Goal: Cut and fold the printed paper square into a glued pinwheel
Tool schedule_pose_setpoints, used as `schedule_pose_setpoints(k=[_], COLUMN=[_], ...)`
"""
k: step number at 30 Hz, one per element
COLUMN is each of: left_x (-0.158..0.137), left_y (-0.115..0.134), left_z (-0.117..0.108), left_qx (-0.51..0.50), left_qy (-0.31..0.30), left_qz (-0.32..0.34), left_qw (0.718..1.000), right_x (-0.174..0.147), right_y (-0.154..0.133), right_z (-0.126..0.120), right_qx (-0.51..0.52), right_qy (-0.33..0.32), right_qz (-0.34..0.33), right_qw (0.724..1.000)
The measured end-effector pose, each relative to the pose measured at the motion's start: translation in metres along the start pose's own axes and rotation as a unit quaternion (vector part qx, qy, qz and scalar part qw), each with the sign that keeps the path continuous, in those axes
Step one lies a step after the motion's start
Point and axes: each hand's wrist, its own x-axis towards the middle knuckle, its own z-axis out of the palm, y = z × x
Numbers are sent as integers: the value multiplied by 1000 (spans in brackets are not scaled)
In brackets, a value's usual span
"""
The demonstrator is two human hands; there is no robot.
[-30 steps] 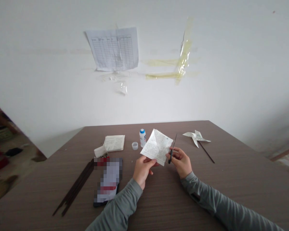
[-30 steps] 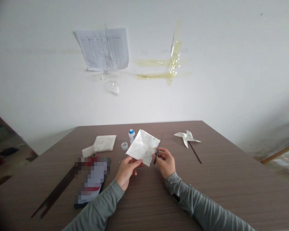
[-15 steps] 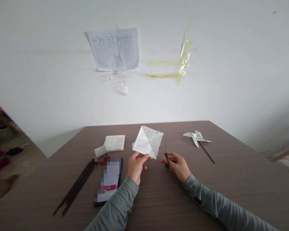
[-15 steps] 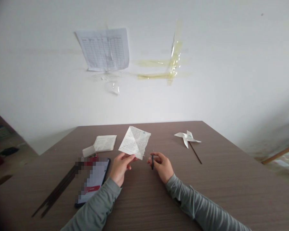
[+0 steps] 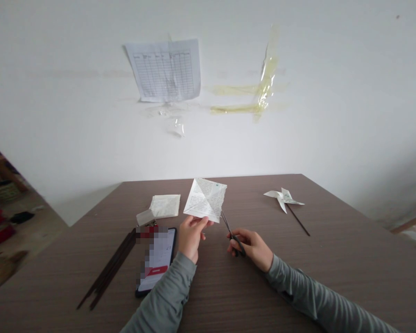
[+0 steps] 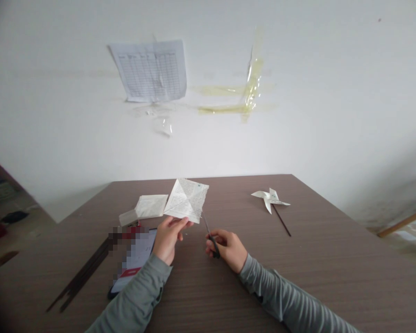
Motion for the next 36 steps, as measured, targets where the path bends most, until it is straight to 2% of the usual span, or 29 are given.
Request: schedule_pose_setpoints(k=[8, 36], left_x=[0, 0], left_y=[4, 1], left_z=[4, 2], left_qx=[-10, -17], left_qy=[16, -2], left_qz=[3, 5], left_qw=[1000, 1000], right_x=[1, 3], right_y=[6, 15], right_z=[-2, -2], right_qx=[-31, -38], right_qy=[-71, -66], right_qz=[33, 42], right_qw=[996, 996])
